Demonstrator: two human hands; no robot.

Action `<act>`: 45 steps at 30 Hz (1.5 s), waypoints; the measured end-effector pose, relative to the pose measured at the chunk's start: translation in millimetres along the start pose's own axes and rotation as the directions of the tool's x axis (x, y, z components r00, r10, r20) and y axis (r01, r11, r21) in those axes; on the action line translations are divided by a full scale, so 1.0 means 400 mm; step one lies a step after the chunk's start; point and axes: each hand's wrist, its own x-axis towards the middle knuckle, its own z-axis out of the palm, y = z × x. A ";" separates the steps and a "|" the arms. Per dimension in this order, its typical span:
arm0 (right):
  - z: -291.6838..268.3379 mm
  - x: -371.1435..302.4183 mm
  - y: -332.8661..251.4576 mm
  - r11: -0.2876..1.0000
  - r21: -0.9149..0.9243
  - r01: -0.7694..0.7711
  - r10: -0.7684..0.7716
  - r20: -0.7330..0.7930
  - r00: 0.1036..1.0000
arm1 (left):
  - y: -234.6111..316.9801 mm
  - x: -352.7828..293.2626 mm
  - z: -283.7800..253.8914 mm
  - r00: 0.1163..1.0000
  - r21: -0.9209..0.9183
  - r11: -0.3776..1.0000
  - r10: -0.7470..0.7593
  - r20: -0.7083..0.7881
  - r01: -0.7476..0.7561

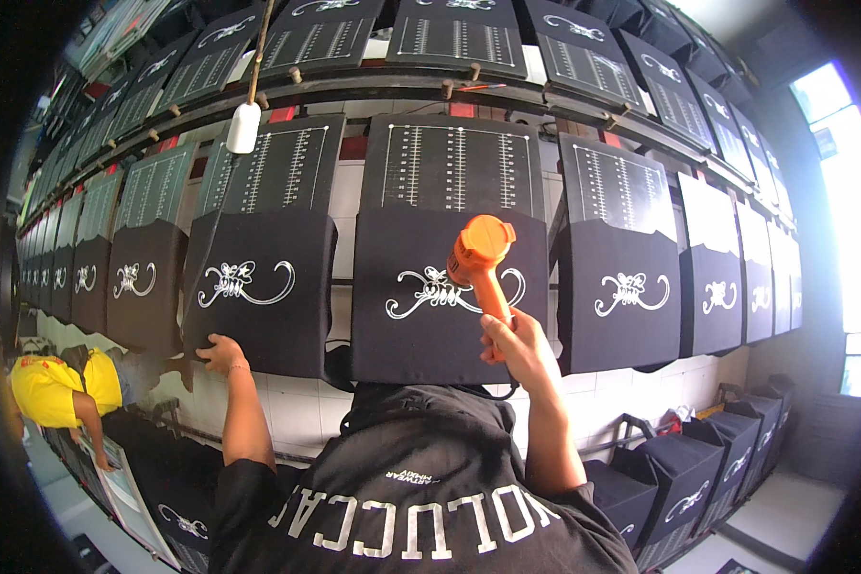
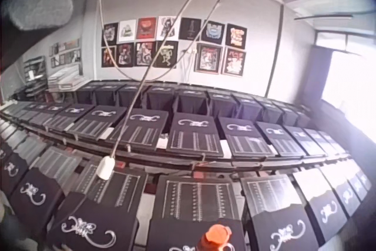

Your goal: The person uses a heat gun to dry ink on a series of black garments mounted on a printing line.

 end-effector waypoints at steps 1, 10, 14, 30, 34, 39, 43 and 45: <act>0.011 -0.005 -0.001 1.000 -0.025 0.008 -0.008 -0.013 1.000 | -0.002 -0.004 -0.004 1.000 -0.002 1.000 0.010 0.017 -0.010; 0.038 -0.039 -0.003 1.000 0.014 0.000 0.001 -0.080 0.997 | -0.077 0.048 0.027 0.987 -0.124 0.980 0.160 0.011 -0.157; 0.039 -0.050 0.026 0.996 0.084 -0.012 0.023 -0.134 0.991 | -0.072 0.044 0.031 0.988 -0.135 0.979 0.154 -0.001 -0.153; 0.196 -0.063 0.022 0.996 0.087 -0.010 0.010 -0.003 1.000 | -0.092 0.052 0.039 0.971 -0.179 0.954 0.236 -0.040 -0.239; 0.215 -0.062 0.017 0.998 0.069 -0.009 0.010 -0.012 1.000 | -0.087 0.047 0.032 0.974 -0.201 0.953 0.225 -0.033 -0.227; 0.249 -0.048 0.000 1.000 -0.003 -0.012 0.012 -0.110 0.994 | -0.086 0.051 0.033 0.975 -0.217 0.951 0.220 -0.025 -0.220; 0.245 -0.025 0.000 1.000 0.026 0.004 -0.002 -0.095 0.996 | -0.093 0.056 0.035 0.972 -0.236 0.944 0.232 -0.021 -0.230; 0.253 -0.018 -0.012 1.000 0.015 0.001 0.001 -0.091 0.996 | -0.092 0.056 0.035 0.971 -0.248 0.939 0.239 -0.032 -0.239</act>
